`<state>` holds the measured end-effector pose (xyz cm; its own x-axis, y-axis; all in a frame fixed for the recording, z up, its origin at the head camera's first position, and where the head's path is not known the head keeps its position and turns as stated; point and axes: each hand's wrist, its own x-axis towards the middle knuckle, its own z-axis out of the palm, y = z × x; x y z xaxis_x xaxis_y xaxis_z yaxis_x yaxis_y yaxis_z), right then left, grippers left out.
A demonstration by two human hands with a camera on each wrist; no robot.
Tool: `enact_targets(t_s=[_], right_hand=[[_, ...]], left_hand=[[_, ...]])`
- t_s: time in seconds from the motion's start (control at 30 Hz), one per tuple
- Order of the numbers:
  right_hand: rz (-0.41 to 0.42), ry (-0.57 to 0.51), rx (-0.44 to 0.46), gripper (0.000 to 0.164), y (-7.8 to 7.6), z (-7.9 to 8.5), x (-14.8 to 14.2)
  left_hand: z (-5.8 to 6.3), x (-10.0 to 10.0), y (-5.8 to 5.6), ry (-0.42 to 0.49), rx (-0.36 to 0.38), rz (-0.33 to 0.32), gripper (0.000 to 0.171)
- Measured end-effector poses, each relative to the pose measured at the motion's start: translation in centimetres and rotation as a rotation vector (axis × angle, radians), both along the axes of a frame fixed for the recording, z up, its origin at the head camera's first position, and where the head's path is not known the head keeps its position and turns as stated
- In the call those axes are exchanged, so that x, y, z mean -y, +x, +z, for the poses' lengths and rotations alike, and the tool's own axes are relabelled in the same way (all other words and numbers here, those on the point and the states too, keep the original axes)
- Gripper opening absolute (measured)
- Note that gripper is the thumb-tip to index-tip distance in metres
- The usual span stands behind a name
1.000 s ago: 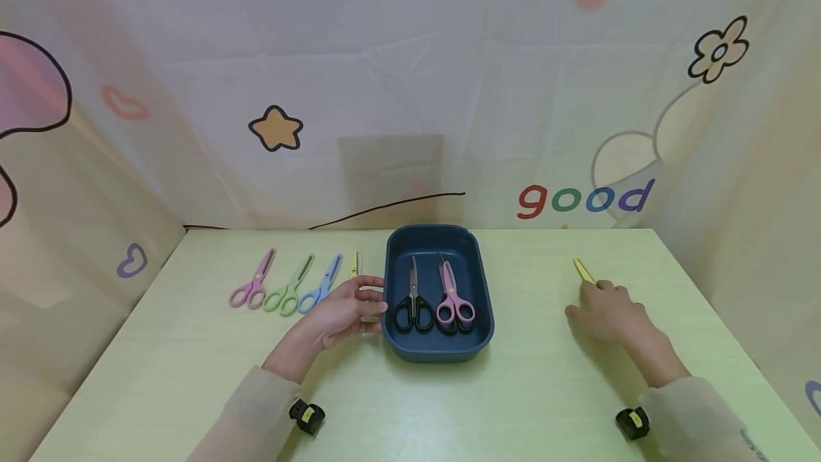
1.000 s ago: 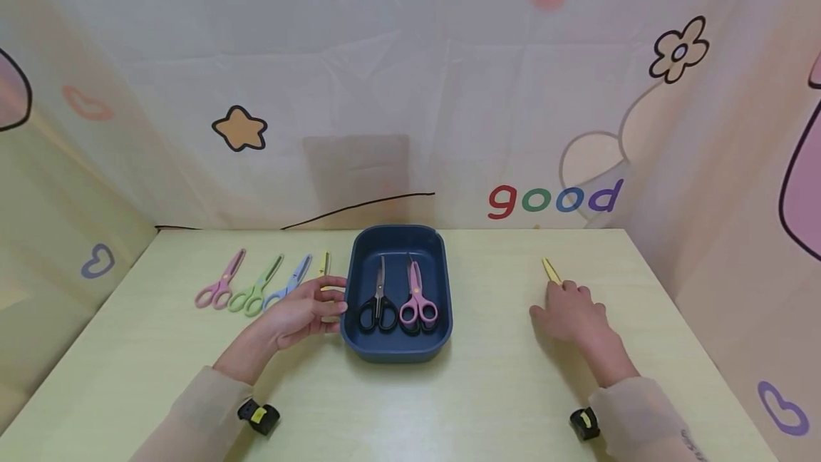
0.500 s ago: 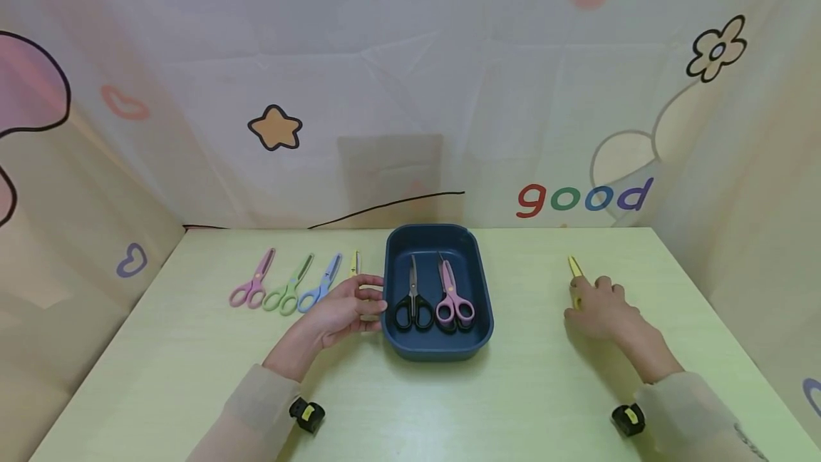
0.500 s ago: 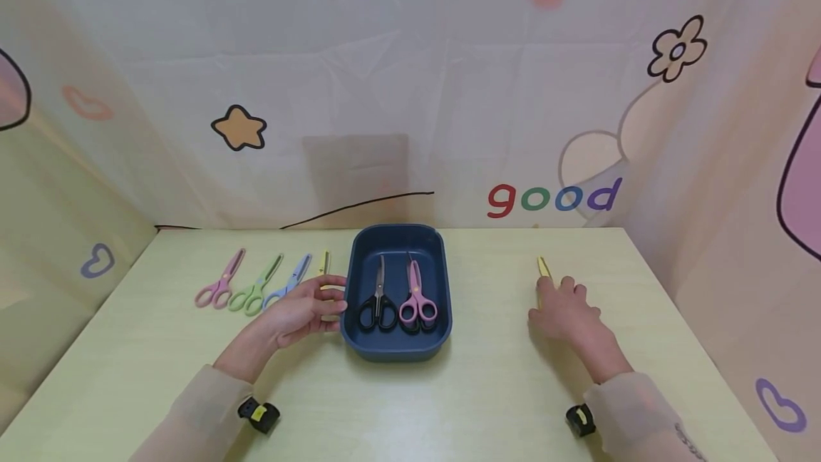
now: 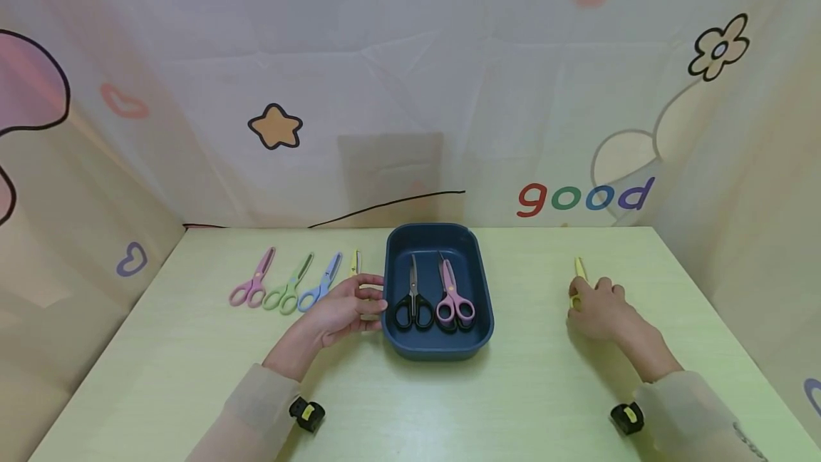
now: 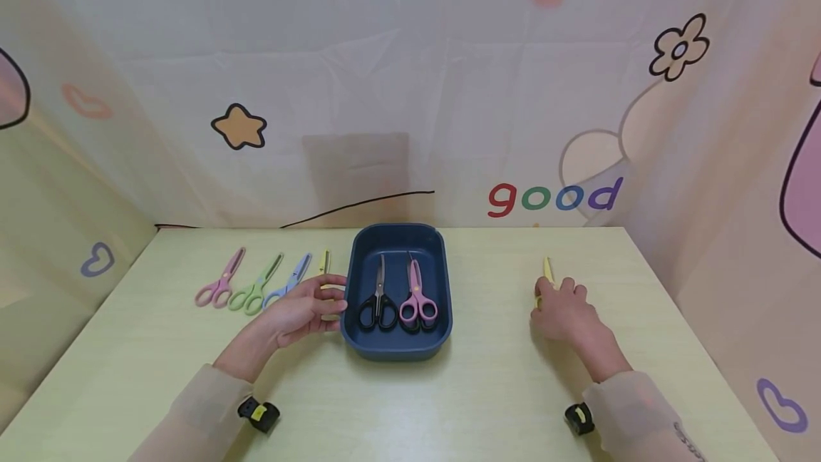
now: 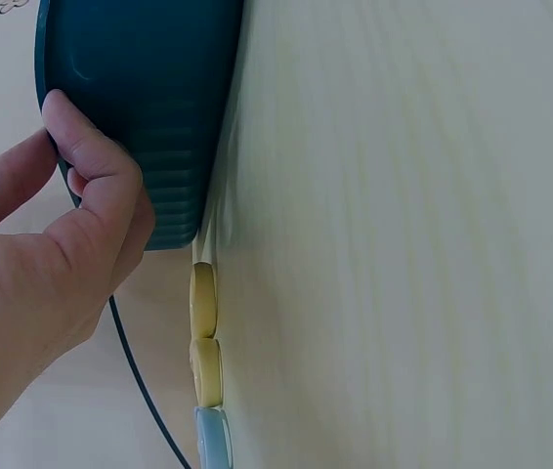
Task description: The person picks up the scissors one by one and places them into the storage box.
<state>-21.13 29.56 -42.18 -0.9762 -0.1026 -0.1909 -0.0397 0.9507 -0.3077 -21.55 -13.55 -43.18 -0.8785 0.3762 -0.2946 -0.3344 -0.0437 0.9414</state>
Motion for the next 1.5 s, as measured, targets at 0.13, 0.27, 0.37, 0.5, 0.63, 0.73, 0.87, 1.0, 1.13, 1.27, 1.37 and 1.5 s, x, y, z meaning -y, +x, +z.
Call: enact_targets(t_s=[0.13, 0.27, 0.37, 0.5, 0.63, 0.73, 0.87, 1.0, 1.13, 1.27, 1.37, 1.5], right_hand=[[0.007, -0.004, -0.012, 0.030, -0.1, -0.1, 0.0], [-0.008, -0.007, 0.000, 0.030, -0.1, -0.3, 0.0], [-0.023, -0.005, 0.007, 0.030, -0.2, -0.4, 0.0], [-0.036, -0.004, -0.001, 0.030, -0.2, -0.4, 0.0], [-0.023, -0.003, -0.039, 0.031, -0.2, -0.4, 0.2], [-0.014, -0.001, -0.066, 0.033, -0.3, -0.2, 0.6], [-0.007, -0.010, -0.090, 0.035, -0.1, 0.5, 1.6], [0.013, -0.019, -0.131, 0.034, 0.1, 1.3, 2.7], [0.034, -0.013, -0.172, 0.032, 0.3, 1.8, 3.9], [0.060, -0.004, -0.211, 0.029, 0.4, 2.1, 4.8], [0.074, -0.006, -0.226, 0.028, 0.5, 2.4, 5.5], [0.078, -0.010, -0.245, 0.028, 0.5, 3.0, 6.3]], left_hand=[[0.0, 0.0, 0.0, 0.006, 0.001, 0.001, 0.049], [-0.1, 0.0, 0.0, 0.007, 0.005, -0.001, 0.049], [-0.1, 0.0, 0.0, 0.013, 0.007, -0.007, 0.050], [-0.1, 0.0, 0.0, 0.020, 0.000, -0.011, 0.050], [-0.1, 0.0, 0.0, 0.013, -0.002, -0.006, 0.050], [-0.1, 0.0, 0.0, 0.010, 0.000, 0.000, 0.050], [-0.1, 0.0, 0.0, 0.010, 0.003, 0.004, 0.050], [-0.1, 0.0, 0.0, 0.013, 0.001, 0.002, 0.050], [0.0, 0.0, 0.0, 0.016, -0.001, 0.001, 0.050], [-0.1, 0.0, 0.0, 0.015, 0.001, 0.003, 0.050], [-0.1, 0.0, 0.0, 0.015, 0.001, 0.002, 0.050], [-0.1, 0.0, -0.1, 0.016, 0.000, -0.003, 0.050]])
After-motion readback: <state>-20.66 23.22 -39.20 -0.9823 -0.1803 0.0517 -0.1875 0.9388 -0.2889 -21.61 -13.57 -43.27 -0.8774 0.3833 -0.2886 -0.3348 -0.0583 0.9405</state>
